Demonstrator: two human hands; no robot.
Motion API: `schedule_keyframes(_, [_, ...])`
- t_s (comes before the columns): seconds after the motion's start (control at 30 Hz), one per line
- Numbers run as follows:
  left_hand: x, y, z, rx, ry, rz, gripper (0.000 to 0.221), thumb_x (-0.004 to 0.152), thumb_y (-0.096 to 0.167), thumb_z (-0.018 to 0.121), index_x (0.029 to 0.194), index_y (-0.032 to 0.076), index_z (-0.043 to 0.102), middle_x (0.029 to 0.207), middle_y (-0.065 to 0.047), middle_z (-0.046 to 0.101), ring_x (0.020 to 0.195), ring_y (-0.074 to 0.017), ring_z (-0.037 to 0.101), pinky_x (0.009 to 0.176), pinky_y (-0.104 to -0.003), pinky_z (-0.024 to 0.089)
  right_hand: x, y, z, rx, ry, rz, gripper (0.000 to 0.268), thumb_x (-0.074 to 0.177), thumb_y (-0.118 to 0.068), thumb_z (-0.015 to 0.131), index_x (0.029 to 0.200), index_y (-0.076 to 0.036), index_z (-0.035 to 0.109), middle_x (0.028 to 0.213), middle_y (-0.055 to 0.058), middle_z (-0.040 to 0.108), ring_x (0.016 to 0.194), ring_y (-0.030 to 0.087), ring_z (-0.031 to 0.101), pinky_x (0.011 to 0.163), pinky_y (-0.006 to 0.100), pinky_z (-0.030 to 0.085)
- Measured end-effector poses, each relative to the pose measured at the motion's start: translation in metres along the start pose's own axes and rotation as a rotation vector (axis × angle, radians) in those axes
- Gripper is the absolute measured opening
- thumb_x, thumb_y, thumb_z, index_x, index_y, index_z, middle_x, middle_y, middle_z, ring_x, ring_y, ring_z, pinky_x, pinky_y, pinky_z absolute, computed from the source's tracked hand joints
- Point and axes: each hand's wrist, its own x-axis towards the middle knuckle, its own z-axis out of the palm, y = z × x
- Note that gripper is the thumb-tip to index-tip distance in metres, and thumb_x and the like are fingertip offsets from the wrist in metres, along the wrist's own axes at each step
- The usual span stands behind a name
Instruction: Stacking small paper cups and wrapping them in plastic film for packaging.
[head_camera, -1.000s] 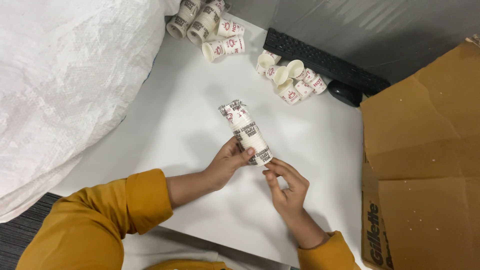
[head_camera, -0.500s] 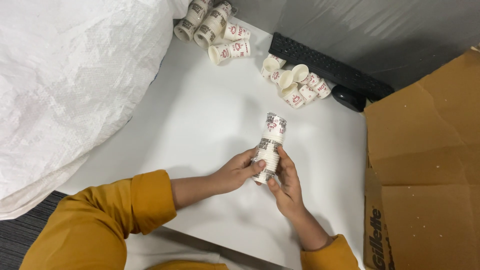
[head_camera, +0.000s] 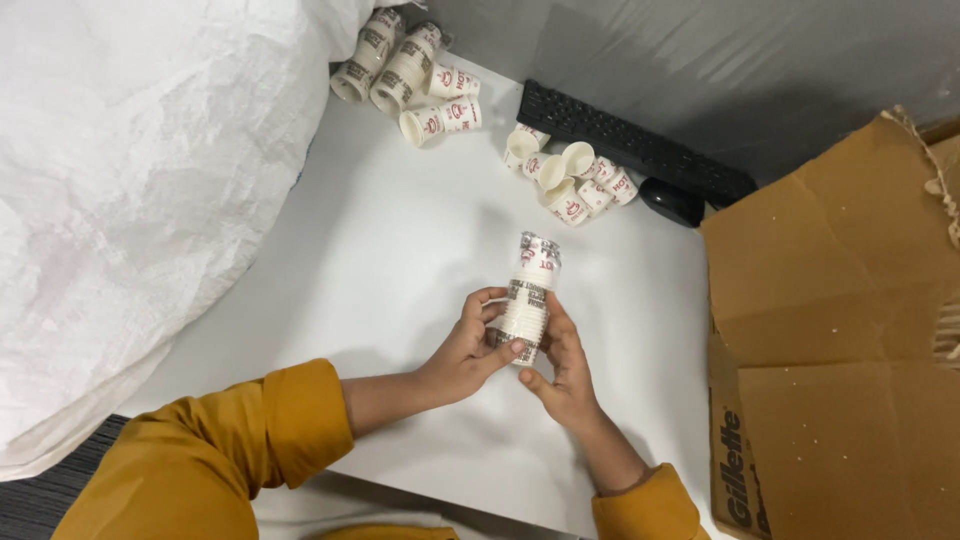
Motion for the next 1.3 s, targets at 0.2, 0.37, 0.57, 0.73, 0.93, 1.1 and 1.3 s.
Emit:
schedule_keyframes(0.2, [0.006, 0.007, -0.008, 0.211, -0.008, 0.071, 0.069, 0.096, 0.027, 0.068, 0.145, -0.002, 0.029, 0.144, -0.019, 0.047, 0.108, -0.0217, 0.065, 0.089, -0.034, 0.058, 0.011, 0.003, 0.001, -0.008, 0.084, 0.031, 0.086, 0.093, -0.011, 0.072, 0.16, 0.0, 0.019, 0.166, 0.02, 0.027, 0.145, 0.032, 0.045, 0.118, 0.049, 0.042])
schedule_keyframes(0.37, [0.016, 0.014, -0.018, 0.43, 0.067, 0.244, 0.072, 0.096, 0.029, 0.071, 0.149, -0.003, 0.034, 0.145, -0.021, 0.045, 0.109, -0.0245, 0.064, 0.086, -0.034, 0.058, 0.04, -0.023, 0.017, 0.165, 0.188, 0.153, 0.089, 0.09, -0.007, 0.071, 0.161, -0.003, 0.018, 0.148, 0.025, 0.049, 0.133, 0.031, 0.057, 0.111, 0.046, 0.049])
schedule_keyframes(0.57, [0.047, 0.057, -0.055, 0.534, 0.208, 0.542, 0.057, 0.096, 0.027, 0.072, 0.142, 0.0, 0.05, 0.139, -0.018, 0.053, 0.102, -0.0204, 0.064, 0.082, -0.031, 0.056, 0.116, -0.057, 0.034, 0.194, 0.245, 0.231, 0.091, 0.083, -0.002, 0.071, 0.16, -0.007, 0.023, 0.146, 0.025, 0.054, 0.127, 0.031, 0.061, 0.105, 0.043, 0.053])
schedule_keyframes(0.73, [0.093, 0.066, -0.101, 0.348, 0.426, 0.782, 0.04, 0.098, 0.025, 0.066, 0.13, 0.001, 0.06, 0.131, -0.012, 0.06, 0.086, -0.0111, 0.06, 0.076, -0.026, 0.051, 0.207, -0.053, 0.056, 0.274, 0.197, 0.177, 0.093, 0.08, 0.001, 0.074, 0.16, -0.007, 0.026, 0.145, 0.025, 0.054, 0.126, 0.031, 0.062, 0.106, 0.04, 0.053])
schedule_keyframes(0.93, [0.115, 0.069, -0.14, 0.237, 0.843, 0.692, 0.023, 0.104, 0.014, 0.065, 0.122, 0.001, 0.063, 0.12, -0.01, 0.064, 0.089, -0.0118, 0.059, 0.08, -0.027, 0.051, 0.281, -0.036, 0.086, 0.263, 0.106, 0.18, 0.089, 0.083, -0.003, 0.079, 0.16, -0.007, 0.033, 0.145, 0.025, 0.056, 0.123, 0.025, 0.062, 0.102, 0.035, 0.054])
schedule_keyframes(1.1, [0.123, 0.075, -0.169, 0.119, 0.786, 0.633, 0.028, 0.106, 0.016, 0.061, 0.128, -0.001, 0.063, 0.123, -0.011, 0.066, 0.102, -0.0142, 0.063, 0.09, -0.028, 0.053, 0.31, -0.019, 0.102, 0.111, 0.116, 0.021, 0.082, 0.086, -0.002, 0.078, 0.156, -0.006, 0.036, 0.156, 0.02, 0.046, 0.118, 0.024, 0.063, 0.096, 0.033, 0.056])
schedule_keyframes(1.3, [0.127, 0.08, -0.168, 0.151, 0.73, 0.543, 0.045, 0.106, 0.019, 0.058, 0.145, -0.003, 0.053, 0.141, -0.016, 0.059, 0.125, -0.0206, 0.059, 0.109, -0.033, 0.047, 0.327, 0.014, 0.11, -0.157, 0.266, -0.132, 0.058, 0.095, -0.008, 0.072, 0.149, -0.004, 0.05, 0.165, 0.019, 0.035, 0.132, 0.029, 0.062, 0.1, 0.036, 0.061])
